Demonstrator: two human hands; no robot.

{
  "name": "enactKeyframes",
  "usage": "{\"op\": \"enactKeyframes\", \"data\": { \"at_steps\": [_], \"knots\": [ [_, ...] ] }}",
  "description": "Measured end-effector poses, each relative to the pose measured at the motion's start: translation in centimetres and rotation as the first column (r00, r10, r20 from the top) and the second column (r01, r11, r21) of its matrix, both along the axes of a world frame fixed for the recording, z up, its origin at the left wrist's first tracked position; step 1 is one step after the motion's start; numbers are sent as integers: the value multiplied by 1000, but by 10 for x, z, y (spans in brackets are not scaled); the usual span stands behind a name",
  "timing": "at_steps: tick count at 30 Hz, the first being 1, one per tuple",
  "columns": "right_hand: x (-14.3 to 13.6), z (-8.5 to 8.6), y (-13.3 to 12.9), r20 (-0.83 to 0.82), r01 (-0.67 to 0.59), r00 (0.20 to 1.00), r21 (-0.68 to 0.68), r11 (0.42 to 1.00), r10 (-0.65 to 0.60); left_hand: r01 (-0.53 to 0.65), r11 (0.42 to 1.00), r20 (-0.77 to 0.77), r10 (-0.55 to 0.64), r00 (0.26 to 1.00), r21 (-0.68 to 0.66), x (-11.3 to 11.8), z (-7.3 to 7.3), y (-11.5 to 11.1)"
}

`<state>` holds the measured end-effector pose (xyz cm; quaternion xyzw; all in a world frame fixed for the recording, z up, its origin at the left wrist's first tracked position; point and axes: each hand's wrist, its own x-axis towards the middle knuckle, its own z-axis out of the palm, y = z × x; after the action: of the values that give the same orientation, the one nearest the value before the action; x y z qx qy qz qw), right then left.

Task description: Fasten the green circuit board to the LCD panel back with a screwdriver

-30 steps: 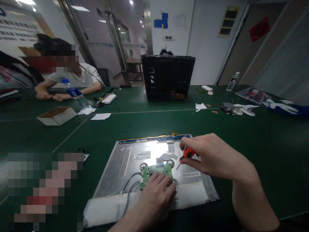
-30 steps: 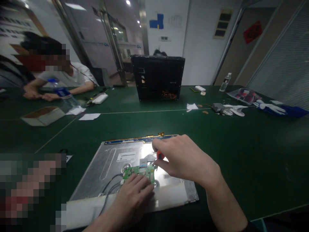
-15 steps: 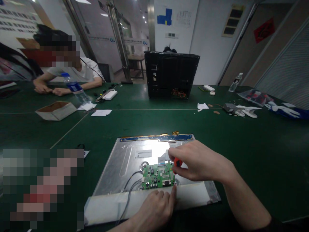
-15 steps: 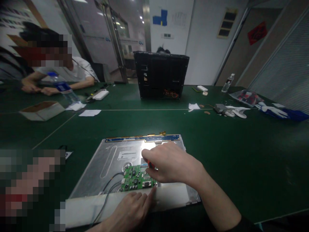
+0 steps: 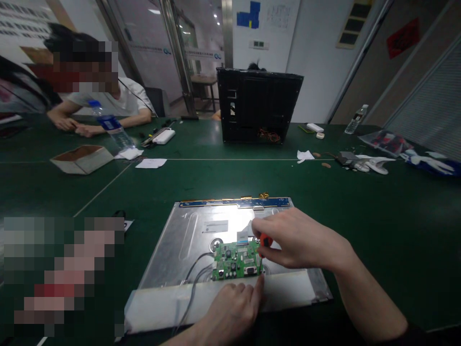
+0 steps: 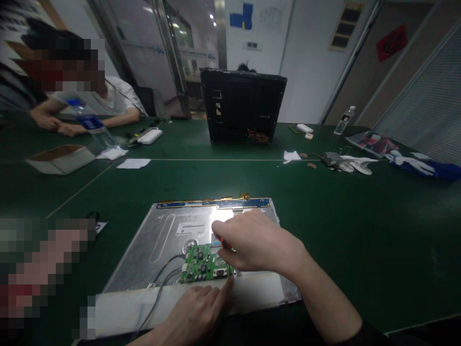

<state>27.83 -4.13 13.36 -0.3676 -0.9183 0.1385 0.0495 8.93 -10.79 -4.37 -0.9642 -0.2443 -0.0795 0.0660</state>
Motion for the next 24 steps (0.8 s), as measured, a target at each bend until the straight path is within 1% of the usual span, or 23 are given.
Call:
{"op": "enactKeyframes", "data": {
  "at_steps": [6, 10, 16, 24],
  "knots": [
    [1, 1, 1, -2, 0, 1000, 0, 1000, 0, 11, 1000, 66, -12, 998, 26, 1, 4, 2],
    [0, 0, 1, 4, 1, 1000, 9, 1000, -1, -3, 1000, 96, 0, 995, 30, 1, 5, 2],
    [0, 0, 0, 8, 0, 1000, 6, 1000, 0, -32, 999, 120, 32, 992, -1, 3, 2, 2],
    [-1, 0, 0, 15, 2, 1000, 18, 1000, -3, -23, 1000, 148, 23, 989, -2, 4, 4, 1]
  ]
}}
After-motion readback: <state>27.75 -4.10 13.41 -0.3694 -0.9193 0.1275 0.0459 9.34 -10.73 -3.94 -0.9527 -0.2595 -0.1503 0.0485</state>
